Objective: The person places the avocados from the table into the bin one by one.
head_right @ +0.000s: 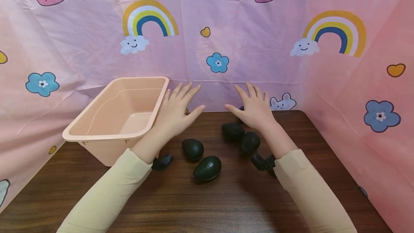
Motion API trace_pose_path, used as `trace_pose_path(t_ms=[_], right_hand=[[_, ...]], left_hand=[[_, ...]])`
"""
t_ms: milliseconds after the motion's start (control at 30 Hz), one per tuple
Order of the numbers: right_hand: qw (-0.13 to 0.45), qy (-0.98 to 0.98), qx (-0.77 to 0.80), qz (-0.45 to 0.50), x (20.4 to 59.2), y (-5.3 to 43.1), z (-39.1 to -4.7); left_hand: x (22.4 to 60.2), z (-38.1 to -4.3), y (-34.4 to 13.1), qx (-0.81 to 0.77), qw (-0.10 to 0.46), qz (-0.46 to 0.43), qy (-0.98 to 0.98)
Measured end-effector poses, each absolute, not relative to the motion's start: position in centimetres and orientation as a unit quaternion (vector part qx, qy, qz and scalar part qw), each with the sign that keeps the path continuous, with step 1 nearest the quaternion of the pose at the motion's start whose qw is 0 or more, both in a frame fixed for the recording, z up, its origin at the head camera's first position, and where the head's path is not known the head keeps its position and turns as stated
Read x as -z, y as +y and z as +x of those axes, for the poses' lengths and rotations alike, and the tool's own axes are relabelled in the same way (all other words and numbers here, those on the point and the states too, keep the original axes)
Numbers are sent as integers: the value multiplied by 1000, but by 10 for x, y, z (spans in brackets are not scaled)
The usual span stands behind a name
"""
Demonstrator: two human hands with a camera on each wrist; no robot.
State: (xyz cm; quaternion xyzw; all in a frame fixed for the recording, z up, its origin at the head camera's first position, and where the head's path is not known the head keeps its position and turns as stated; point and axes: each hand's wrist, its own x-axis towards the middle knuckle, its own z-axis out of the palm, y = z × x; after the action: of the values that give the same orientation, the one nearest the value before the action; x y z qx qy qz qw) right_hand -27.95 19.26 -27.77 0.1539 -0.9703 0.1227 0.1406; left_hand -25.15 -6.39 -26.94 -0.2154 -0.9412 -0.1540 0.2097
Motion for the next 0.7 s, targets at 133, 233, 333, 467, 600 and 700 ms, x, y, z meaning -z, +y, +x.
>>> trace_pose_path(t_ms=[133,233,333,467,600,700], right_hand=[[156,-964,-136,168,278,196,-269],[164,-960,-144,174,279,200,-260],[171,-957,-153,178,280,203,-252],[177,-951,-172,183,281,208,-242],[184,-946,-189,188,284,213,-232],[191,-943,-197,189,287,217,-226]], left_hand=[[272,-243,-69,159,227,-235,-931],[274,-237,-74,166,240,-244,-925],[277,-231,-80,173,253,-249,-919],[279,-225,-88,177,276,-258,-909],[280,-219,-93,175,293,-270,-900],[282,-214,-97,180,305,-281,-892]])
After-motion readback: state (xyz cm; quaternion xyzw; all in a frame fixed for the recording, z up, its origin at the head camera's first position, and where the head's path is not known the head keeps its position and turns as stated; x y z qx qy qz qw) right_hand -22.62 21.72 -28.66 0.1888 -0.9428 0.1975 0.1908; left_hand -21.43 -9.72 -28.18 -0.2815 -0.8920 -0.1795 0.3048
